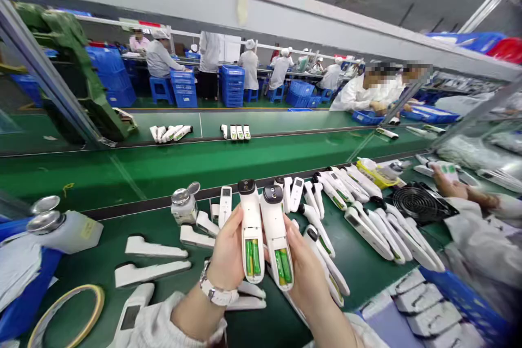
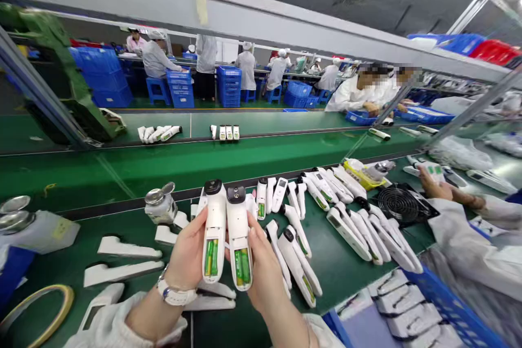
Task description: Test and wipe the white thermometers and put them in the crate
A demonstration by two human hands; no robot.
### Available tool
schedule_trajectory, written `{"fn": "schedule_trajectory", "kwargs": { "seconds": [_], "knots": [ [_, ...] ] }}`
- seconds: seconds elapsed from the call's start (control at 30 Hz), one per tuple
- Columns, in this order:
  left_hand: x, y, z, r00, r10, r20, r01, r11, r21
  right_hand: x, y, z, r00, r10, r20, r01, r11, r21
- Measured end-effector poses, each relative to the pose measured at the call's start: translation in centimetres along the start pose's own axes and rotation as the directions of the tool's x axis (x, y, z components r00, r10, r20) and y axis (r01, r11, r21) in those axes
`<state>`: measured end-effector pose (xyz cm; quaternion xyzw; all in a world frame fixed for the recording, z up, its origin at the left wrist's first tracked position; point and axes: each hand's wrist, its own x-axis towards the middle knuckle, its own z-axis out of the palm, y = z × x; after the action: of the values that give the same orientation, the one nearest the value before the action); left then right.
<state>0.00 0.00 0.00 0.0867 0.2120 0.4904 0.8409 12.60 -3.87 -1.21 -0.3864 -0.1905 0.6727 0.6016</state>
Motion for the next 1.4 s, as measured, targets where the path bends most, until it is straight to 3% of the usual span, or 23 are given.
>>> {"fn": "schedule_trajectory", "kwargs": {
  "seconds": [0.13,0.33,0.47,0.6,0.67,0.73,0.97,1.4],
  "knots": [
    [0.1,0.1,0.7,0.999,-0.023,0.025,0.023,1.0,-0.003,0.1,-0.1,0.0,1.0,-0.017,0.023,0.017,1.0,-0.018],
    [-0.1,1.0,0.7,0.999,0.032,-0.001,-0.032,0.999,-0.032,-0.3,-1.2,0.5,0.995,0.02,0.1,-0.034,0.989,0.145],
    [-0.1,1.2,0.5,1.0,-0.014,0.014,0.015,1.0,-0.026,-0.5,-1.4,0.5,0.987,-0.011,0.16,-0.014,0.988,0.153],
    [-0.3,0.9,0.7,1.0,-0.012,0.02,0.013,1.0,-0.014,-0.5,-0.7,0.5,0.955,-0.209,0.209,0.227,0.972,-0.064],
    [-0.4,0.6,1.0,1.0,0.024,0.002,-0.024,1.0,0.0,-0.4,-0.4,0.9,0.932,-0.305,0.195,0.348,0.905,-0.244],
    [-0.6,0.3,1.3,0.997,0.075,-0.017,-0.074,0.997,0.016,-0.2,-0.1,1.4,0.92,-0.348,0.182,0.392,0.838,-0.378],
    [-1.0,-0.2,1.6,0.956,0.292,-0.041,-0.283,0.948,0.147,0.7,0.7,2.3,0.912,-0.356,0.204,0.408,0.747,-0.525],
    [-1.0,-0.5,1.3,0.939,0.343,0.0,-0.337,0.923,0.184,1.0,0.8,2.1,0.913,-0.345,0.219,0.407,0.728,-0.551]
  ]
}}
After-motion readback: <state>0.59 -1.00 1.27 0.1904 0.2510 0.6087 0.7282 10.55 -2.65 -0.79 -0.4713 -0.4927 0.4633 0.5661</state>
